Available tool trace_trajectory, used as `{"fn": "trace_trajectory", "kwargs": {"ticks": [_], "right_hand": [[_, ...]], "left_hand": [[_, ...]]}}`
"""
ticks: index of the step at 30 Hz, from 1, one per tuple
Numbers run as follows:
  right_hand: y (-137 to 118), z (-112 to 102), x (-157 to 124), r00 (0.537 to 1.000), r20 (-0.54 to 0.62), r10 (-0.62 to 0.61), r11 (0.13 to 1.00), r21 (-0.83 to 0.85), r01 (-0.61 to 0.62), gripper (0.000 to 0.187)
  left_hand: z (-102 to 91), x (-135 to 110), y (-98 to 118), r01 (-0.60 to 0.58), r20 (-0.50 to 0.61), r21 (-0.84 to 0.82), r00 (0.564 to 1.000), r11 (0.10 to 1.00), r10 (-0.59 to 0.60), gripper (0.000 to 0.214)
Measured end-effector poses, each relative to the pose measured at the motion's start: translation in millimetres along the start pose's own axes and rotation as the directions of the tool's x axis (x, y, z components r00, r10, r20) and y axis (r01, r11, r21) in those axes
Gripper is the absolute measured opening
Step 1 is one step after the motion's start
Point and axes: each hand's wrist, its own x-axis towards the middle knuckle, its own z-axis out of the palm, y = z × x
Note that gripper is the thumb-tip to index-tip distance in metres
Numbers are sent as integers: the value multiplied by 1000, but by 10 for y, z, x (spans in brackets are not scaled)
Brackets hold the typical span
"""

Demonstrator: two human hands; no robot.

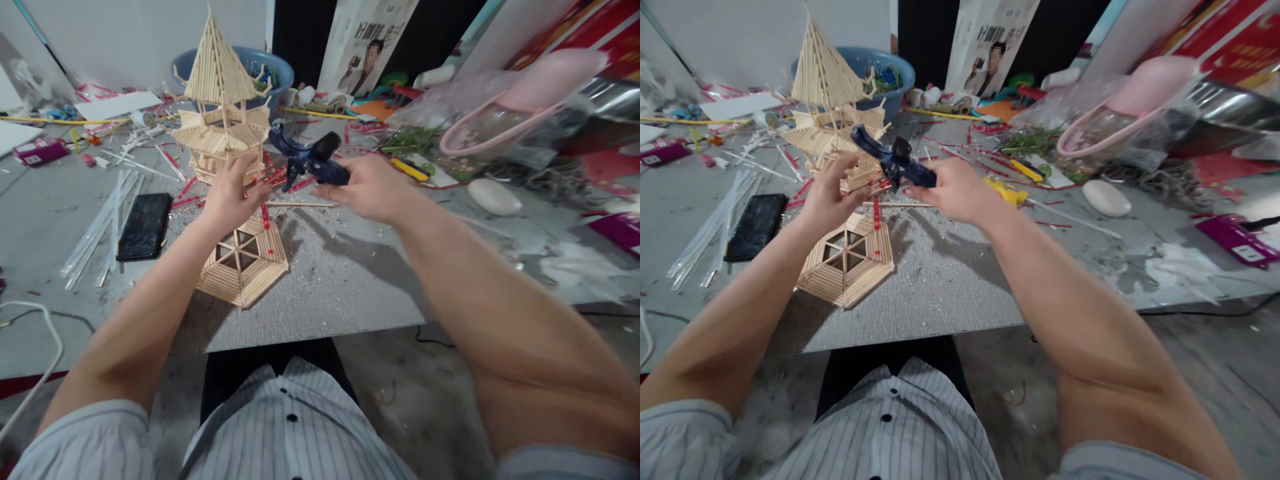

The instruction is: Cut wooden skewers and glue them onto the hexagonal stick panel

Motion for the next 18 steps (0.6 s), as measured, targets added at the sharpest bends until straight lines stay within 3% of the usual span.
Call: {"fn": "trace_trajectory", "kwargs": {"ticks": [6, 11, 15, 18], "right_hand": [[-77, 274, -190, 994, -96, -47, 971, 229, 68, 38], [-121, 411, -249, 990, -100, -97, 938, 322, 124, 39], [-131, 456, -280, 984, -96, -153, 896, 406, 179, 46], [-93, 457, -291, 994, -35, -102, 889, 446, 107, 53]], "left_hand": [[56, -64, 139, -102, 95, -31, 990, 994, 104, 39], [96, -93, 170, -67, 123, 11, 990, 998, 66, 21], [99, -112, 147, -61, 72, 36, 996, 998, 58, 14], [84, -118, 147, -66, 20, 15, 998, 998, 66, 17]]}}
